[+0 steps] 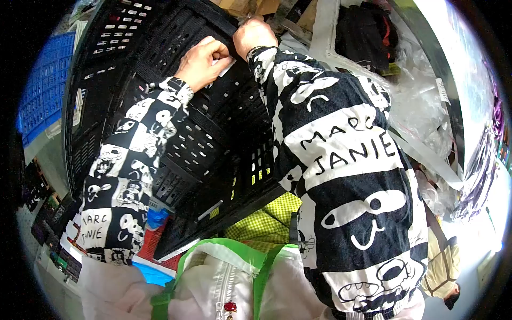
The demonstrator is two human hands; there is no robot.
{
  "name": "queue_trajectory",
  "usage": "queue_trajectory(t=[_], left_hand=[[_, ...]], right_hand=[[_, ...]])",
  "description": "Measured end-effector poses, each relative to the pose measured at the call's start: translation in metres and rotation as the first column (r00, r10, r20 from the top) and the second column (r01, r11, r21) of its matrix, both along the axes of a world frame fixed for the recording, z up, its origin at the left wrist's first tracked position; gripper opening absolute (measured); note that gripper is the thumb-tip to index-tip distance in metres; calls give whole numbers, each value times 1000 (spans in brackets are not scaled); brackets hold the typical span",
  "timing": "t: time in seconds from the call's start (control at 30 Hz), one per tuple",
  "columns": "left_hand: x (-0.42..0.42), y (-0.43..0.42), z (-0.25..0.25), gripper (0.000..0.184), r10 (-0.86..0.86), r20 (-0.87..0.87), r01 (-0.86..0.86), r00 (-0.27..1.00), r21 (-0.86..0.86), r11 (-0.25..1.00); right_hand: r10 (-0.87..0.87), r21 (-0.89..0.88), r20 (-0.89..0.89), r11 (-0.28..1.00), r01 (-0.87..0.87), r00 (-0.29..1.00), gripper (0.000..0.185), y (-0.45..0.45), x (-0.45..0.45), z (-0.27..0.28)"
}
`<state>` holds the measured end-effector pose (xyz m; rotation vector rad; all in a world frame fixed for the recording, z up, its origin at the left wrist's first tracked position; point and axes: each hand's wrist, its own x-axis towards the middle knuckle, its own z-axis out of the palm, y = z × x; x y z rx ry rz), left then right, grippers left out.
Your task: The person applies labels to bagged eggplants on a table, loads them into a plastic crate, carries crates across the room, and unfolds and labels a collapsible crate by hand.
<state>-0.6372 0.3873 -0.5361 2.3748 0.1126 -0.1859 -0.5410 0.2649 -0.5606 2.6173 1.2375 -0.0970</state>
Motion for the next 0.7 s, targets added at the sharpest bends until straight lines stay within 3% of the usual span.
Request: queue_trajectory(t=[0.07, 0.13, 0.23, 0.3, 0.4, 0.43, 0.5, 0.6, 0.67, 0.7], left_hand=[[3, -12, 4, 19, 140, -116, -129, 983, 93, 987], [1, -18, -3, 17, 177, 21, -178, 984, 154, 972], [-4, -22, -3, 14, 201, 47, -206, 979, 167, 964], [-9, -24, -2, 14, 184, 69, -193, 981, 185, 964], [-11, -30, -9, 11, 157, 146, -186, 977, 220, 957], [-9, -30, -13, 11, 214, 148, -247, 966, 260, 934], [-5, -30, -17, 10, 277, 153, -310, 948, 272, 911], [-5, -24, -6, 20, 349, -27, -344, 937, 110, 932], [-6, -29, -7, 28, 392, -40, -385, 919, 121, 915], [-7, -33, -7, 31, 395, 29, -394, 918, 162, 905]], right_hand=[[-47, 22, -29, 999, 47, 998, 20, 0, -3, 6], [-92, 43, -56, 995, 95, 994, 20, 1, -1, 8], [-26, -9, -200, 1000, 25, 979, 31, 2, 3, 6], [-140, 78, -253, 983, 164, 957, 30, 2, 2, -1], [-174, 103, -323, 971, 218, 930, 28, 2, -1, 20], [-173, 101, -322, 971, 216, 931, 28, 2, 1, 12], [-23, 29, -183, 999, 29, 983, 27, 2, 4, -10], [-62, 96, -205, 992, 83, 977, 26, 1, 0, 10], [-44, 110, -175, 992, 64, 984, 25, 1, -2, 7], [-61, 34, -134, 997, 66, 989, 21, 3, -3, 5]])
